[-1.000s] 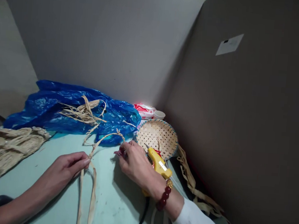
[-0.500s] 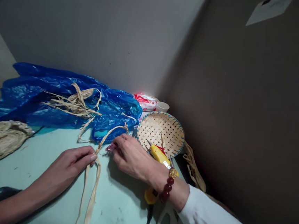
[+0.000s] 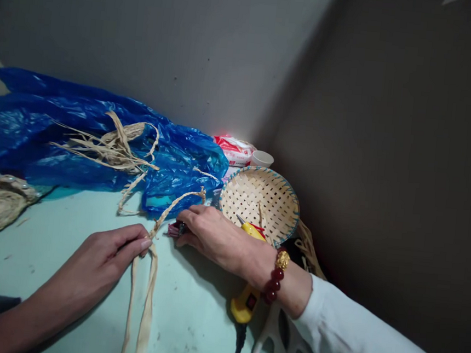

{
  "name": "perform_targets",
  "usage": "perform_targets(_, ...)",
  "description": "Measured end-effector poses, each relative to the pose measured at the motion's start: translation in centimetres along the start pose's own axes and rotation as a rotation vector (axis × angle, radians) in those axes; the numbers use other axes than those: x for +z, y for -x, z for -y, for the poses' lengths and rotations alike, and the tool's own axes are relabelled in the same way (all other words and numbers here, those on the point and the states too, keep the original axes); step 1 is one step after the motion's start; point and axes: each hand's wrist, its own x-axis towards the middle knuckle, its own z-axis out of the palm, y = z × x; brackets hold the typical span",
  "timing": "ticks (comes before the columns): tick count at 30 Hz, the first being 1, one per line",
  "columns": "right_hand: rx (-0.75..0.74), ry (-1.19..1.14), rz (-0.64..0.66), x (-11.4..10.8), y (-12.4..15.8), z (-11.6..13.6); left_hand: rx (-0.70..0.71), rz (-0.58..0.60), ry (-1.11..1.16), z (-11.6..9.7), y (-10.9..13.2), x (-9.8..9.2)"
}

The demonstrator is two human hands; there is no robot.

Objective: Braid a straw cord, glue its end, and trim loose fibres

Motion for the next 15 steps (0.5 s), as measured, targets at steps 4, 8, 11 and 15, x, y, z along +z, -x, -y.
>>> perform_targets(4,-0.017,0.065,0.013,0.47,0.22,-0.26,-0.008,0.007,-0.009,-0.08,-0.12,-0.13)
perform_targets(8,-0.025,-0.009,-0.048,0.5,0.55,-0.34,-0.001,0.012,-0.017,-0.04,-0.21,-0.14)
perform_targets(11,-0.035,-0.02,-0.055,0.27,0.74,-0.35,0.008,0.015,-0.035,0.07,-0.14,-0.1)
perform_targets(15,-0.066,0.014,-0.045,-0.13,0.72,0.01,0.029,0.009,-0.075,0.07,-0.08,-0.09)
